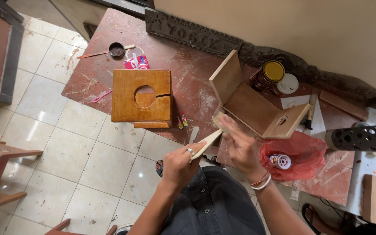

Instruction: The person sands the surface and edges of a square wooden board using sandpaper. They then move to a workbench to align and sand several thin wooden strips.

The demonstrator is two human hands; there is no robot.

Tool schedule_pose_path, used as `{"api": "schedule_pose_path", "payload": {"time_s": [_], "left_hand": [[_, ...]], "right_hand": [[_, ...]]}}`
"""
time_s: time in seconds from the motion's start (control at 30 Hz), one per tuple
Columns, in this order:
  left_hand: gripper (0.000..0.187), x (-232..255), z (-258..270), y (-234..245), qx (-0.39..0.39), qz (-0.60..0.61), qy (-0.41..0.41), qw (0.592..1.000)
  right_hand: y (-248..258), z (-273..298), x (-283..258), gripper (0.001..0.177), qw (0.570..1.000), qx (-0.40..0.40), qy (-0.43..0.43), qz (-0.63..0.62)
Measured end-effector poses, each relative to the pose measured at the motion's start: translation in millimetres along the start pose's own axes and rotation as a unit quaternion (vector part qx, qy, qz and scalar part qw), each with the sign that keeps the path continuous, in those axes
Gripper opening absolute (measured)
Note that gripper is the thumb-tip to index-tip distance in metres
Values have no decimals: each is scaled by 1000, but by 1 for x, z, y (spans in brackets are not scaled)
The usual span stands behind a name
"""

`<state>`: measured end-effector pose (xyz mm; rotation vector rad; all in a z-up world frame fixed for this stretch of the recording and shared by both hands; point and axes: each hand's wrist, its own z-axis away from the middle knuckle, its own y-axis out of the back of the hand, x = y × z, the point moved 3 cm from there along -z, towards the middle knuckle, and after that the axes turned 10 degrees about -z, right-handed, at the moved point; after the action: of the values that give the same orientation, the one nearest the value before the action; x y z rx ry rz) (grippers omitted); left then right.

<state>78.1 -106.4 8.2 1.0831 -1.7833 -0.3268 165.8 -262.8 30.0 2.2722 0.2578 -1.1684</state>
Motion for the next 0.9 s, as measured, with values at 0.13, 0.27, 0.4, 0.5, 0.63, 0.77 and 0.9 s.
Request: {"api": "schedule_pose_path", "payload": {"time_s": [0.13, 0.27, 0.4, 0.5, 0.63, 0.77, 0.9], "left_hand": [[7, -27, 28, -35, 33, -23, 9, 999], [13, 2, -4, 4, 58, -41, 1, 997], [13, -7, -1, 0, 59, -61, -32, 996], [18, -1, -9, 9, 61, -60, -46, 995], [49, -11, -5, 9, 77, -95, -78, 989], [25, -12, -10, 15, 68, -81, -55, 993], [23, -15, -8, 27, 104, -84, -82, 988]], "right_hand": [[-25, -3, -57, 42, 999, -17, 23, -20], [-3, -9, -19, 43, 998, -33, 51, 8], [-12, -13, -28, 41, 997, -49, -27, -56], [-16, -10, -39, 45, 991, -94, 69, -67], [2, -23, 24, 36, 998, -37, -34, 25], [-30, -20, -45, 60, 986, -112, 103, -67], [0, -28, 21, 50, 991, -72, 90, 63]]}}
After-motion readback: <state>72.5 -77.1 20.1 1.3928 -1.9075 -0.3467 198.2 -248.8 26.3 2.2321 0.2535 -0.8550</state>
